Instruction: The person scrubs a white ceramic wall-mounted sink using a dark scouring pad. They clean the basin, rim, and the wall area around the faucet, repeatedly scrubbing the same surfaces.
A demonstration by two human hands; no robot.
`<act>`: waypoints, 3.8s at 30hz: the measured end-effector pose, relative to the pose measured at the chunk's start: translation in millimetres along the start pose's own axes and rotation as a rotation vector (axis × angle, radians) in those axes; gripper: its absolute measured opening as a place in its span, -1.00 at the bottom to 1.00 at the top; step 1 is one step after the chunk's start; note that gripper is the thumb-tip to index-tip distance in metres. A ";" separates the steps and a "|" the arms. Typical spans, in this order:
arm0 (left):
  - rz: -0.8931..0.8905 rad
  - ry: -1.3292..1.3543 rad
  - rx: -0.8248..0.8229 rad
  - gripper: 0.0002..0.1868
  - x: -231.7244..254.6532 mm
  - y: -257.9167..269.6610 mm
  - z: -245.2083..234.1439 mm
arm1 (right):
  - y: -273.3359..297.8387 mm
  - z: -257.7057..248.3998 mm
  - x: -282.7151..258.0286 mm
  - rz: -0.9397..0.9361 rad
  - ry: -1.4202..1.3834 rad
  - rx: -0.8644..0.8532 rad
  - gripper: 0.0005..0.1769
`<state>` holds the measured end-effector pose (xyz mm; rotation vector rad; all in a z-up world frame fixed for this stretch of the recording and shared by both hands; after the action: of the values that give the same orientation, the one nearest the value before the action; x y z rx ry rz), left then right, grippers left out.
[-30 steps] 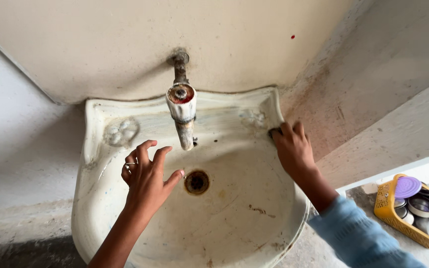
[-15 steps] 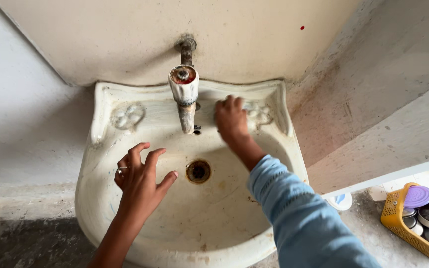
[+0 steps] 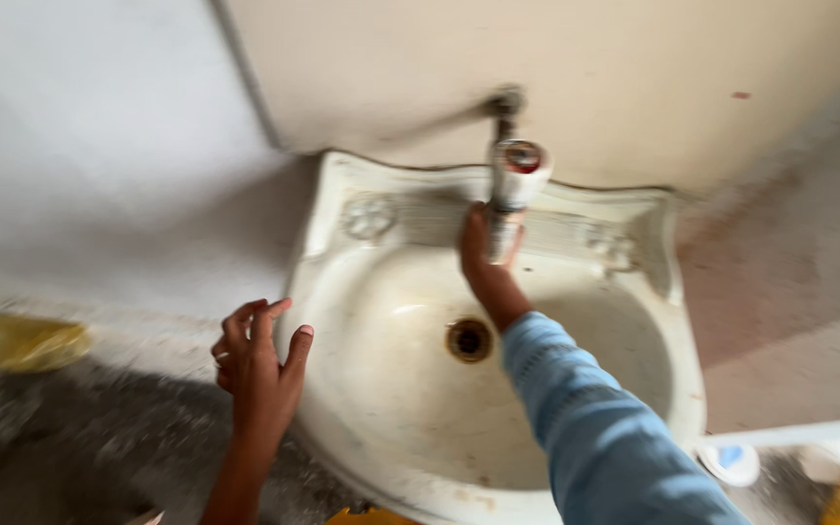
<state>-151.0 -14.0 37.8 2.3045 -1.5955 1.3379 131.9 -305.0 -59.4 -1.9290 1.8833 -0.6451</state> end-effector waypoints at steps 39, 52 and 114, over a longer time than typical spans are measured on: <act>-0.183 0.587 0.039 -0.68 -44.6 56.9 -19.1 | 216.9 -327.2 -45.6 -1.107 -0.443 -0.222 -0.45; -0.315 0.498 0.173 -0.61 -56.4 67.7 -26.9 | 298.1 -321.2 -54.0 -0.882 -0.341 0.022 -0.52; 0.269 0.383 -0.030 -0.60 72.8 97.1 -8.9 | 285.3 -298.0 148.2 0.106 -0.149 0.048 -0.71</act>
<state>-224.7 -110.0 50.9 1.7195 -1.8111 1.6696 -270.6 -448.2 38.5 -1.7823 1.8459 -0.4952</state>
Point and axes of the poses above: each hand's wrist, its own y-axis away from the middle knuckle, its own z-axis out of the palm, x = y × z, the point moved 1 cm from there along -y, towards the middle knuckle, and after that the axes turned 11 degrees about x, right-handed, at the moved point
